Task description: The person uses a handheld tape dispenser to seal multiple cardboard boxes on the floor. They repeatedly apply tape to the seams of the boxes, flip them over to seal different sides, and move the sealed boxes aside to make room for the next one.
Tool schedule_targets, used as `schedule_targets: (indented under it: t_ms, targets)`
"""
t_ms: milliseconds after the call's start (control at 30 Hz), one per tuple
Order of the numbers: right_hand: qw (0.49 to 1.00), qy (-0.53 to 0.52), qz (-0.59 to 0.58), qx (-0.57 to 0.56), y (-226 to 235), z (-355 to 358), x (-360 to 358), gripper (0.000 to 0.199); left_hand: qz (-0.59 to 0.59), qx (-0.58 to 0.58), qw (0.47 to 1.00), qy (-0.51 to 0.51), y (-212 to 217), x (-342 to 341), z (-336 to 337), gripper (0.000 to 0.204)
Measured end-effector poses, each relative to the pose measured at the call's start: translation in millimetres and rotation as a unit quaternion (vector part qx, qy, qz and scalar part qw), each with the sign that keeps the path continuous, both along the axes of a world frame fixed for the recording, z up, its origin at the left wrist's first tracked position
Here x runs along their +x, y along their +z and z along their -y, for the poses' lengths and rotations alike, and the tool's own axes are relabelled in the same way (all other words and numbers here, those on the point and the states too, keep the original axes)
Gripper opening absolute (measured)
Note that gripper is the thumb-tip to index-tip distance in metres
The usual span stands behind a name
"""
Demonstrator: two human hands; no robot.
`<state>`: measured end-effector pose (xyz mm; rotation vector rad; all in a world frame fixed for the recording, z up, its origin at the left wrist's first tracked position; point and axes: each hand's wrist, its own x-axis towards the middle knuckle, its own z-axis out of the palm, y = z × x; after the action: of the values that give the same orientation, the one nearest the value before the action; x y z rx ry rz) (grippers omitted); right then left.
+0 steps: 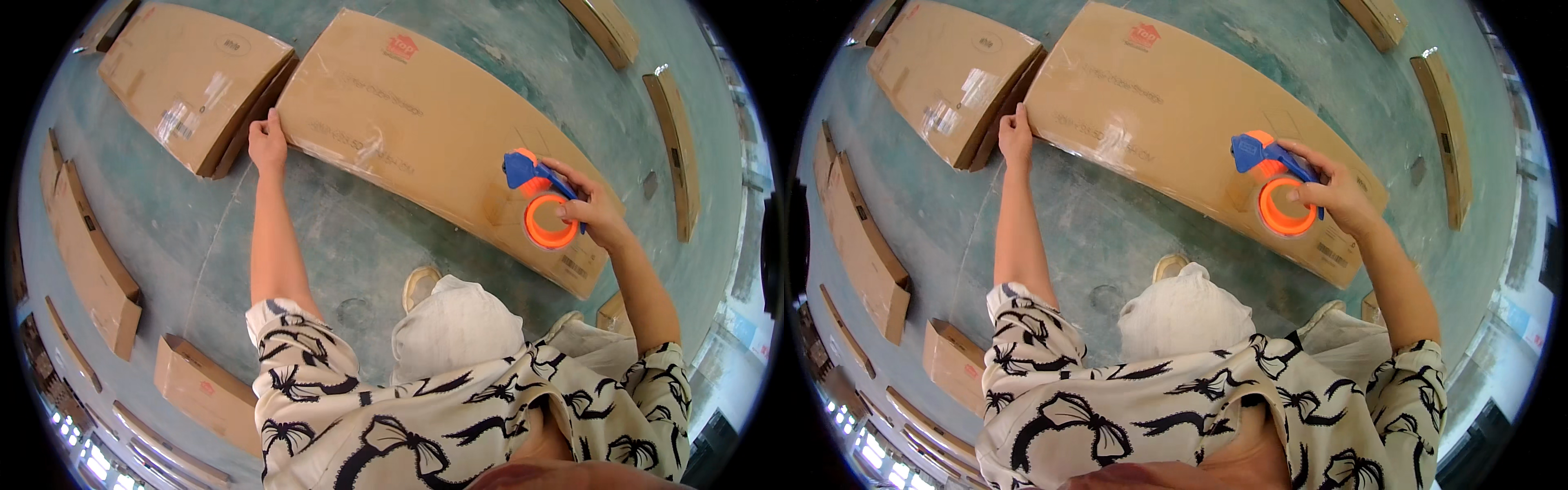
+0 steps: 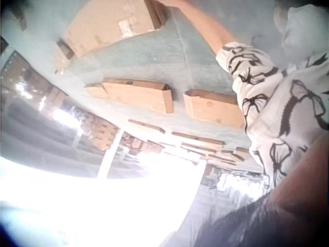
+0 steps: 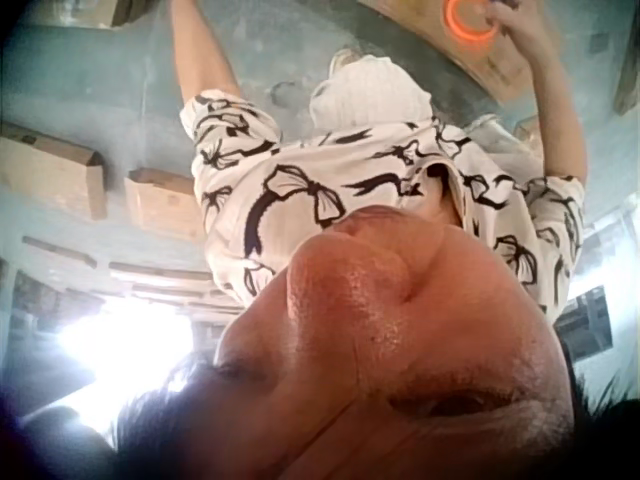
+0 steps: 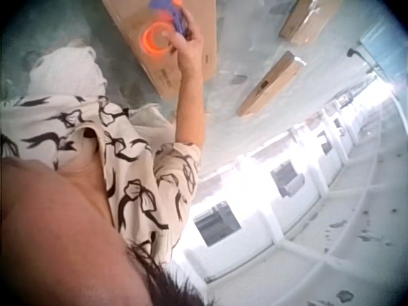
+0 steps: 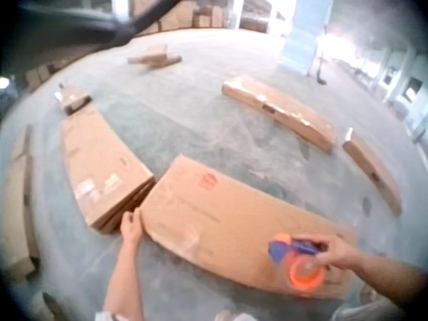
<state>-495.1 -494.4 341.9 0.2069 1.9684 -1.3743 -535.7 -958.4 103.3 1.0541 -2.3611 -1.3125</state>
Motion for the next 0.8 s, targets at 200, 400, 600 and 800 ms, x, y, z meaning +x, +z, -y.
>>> schedule_targets:
  t_ms: [200,400,600,800]
  targets:
    - [0.998,-0.011,0.031,-0.047,-5,6,-5,0.068,0.002,-0.041,0.994,-0.098,25,128,-100,0.037]
    - [0.954,0.268,-0.074,0.116,5,97,-15,0.064,-0.079,-0.133,0.984,-0.091,39,221,-254,0.033]
    - [0.675,0.624,-0.200,0.339,-19,226,16,0.057,-0.142,-0.046,0.985,-0.086,30,264,-311,0.033]
    - [0.536,0.713,-0.162,0.421,-75,261,66,0.037,-0.166,-0.059,0.983,-0.046,27,268,-312,0.026]
